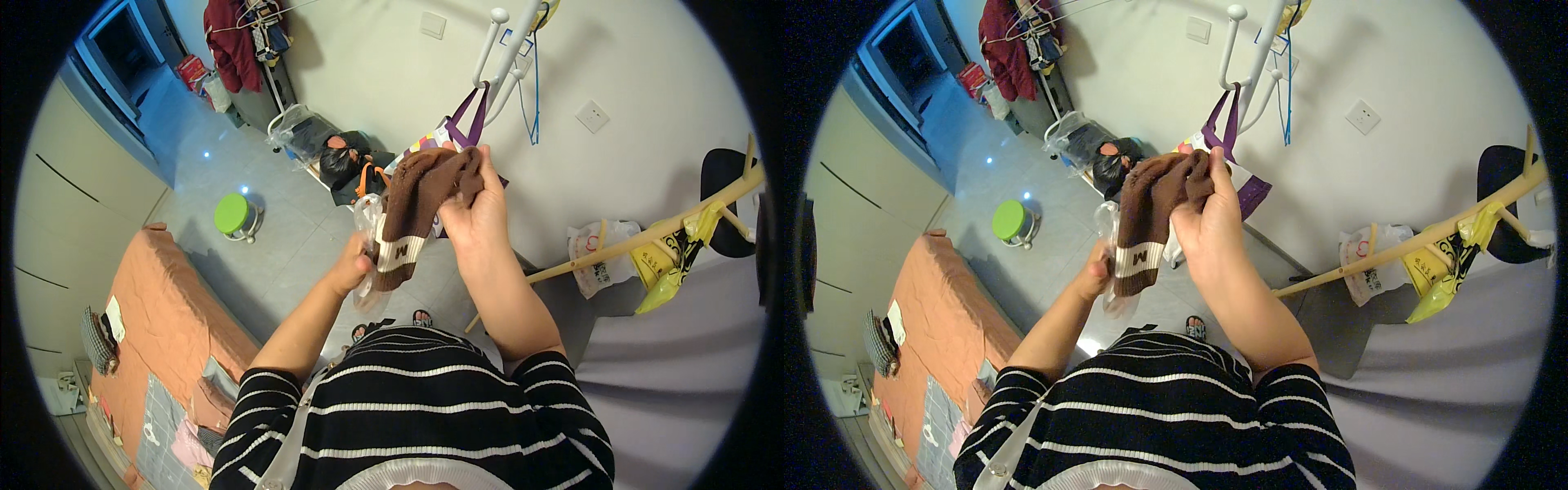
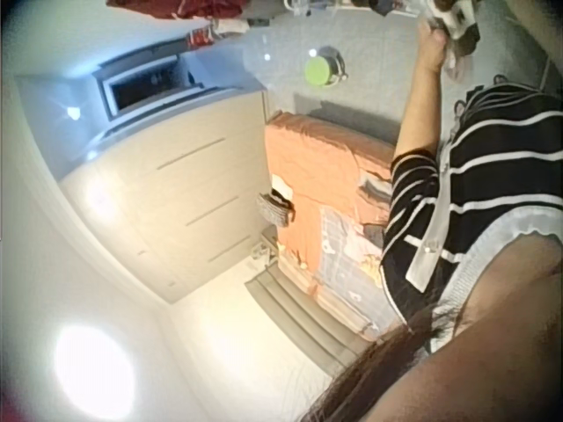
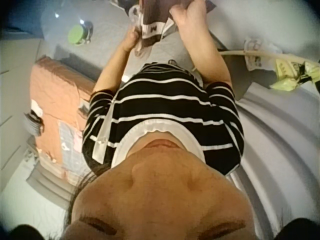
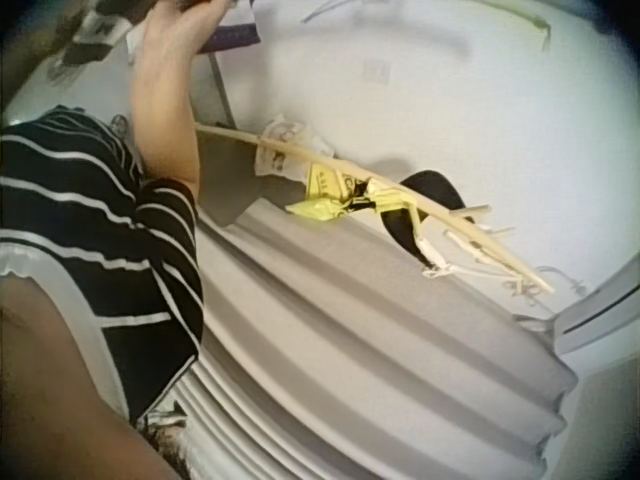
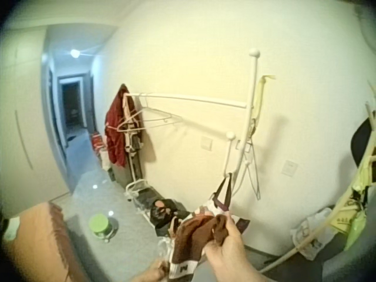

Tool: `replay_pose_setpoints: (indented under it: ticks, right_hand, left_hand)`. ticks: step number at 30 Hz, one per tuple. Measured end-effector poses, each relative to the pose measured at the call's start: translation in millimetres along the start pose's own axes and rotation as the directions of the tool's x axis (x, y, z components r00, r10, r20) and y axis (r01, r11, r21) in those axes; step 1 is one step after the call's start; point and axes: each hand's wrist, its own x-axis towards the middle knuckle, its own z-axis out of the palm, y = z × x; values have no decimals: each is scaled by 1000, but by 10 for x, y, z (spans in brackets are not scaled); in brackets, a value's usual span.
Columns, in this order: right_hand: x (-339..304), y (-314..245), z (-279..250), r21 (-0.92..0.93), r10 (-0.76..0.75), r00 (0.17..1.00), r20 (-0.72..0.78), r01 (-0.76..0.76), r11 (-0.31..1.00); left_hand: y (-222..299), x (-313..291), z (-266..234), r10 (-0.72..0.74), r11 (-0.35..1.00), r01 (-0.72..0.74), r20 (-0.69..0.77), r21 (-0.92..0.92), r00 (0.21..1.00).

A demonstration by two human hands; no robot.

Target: The person folds a white t-shirt and a black puffer jacket on a bed, then places the jacket on a sofa. They retrieve a pair of socks from a plastic bag hanging on a coat rack, fold them, and return them to the bag. Finally, they fold a maroon jacket on the bed and place it in a closet.

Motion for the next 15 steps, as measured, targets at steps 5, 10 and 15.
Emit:
replay_pose_setpoints:
  ticks: [5, 10, 15]
  right_hand:
    - [288, 33, -278, -32, -129, 962, -239, 125, 992]
    - [506, -173, -595, -396, -54, 975, -216, -37, 918]
    - [632, -564, -1510, -994, 101, 995, -8, 3, -108]
  left_hand:
    - [410, 75, 419, -211, 887, 216, -60, 409, 976]
    - [247, 32, 203, -235, 949, 171, -232, -264, 944]
    - [636, 65, 5, -453, 816, 235, -330, -528, 828]
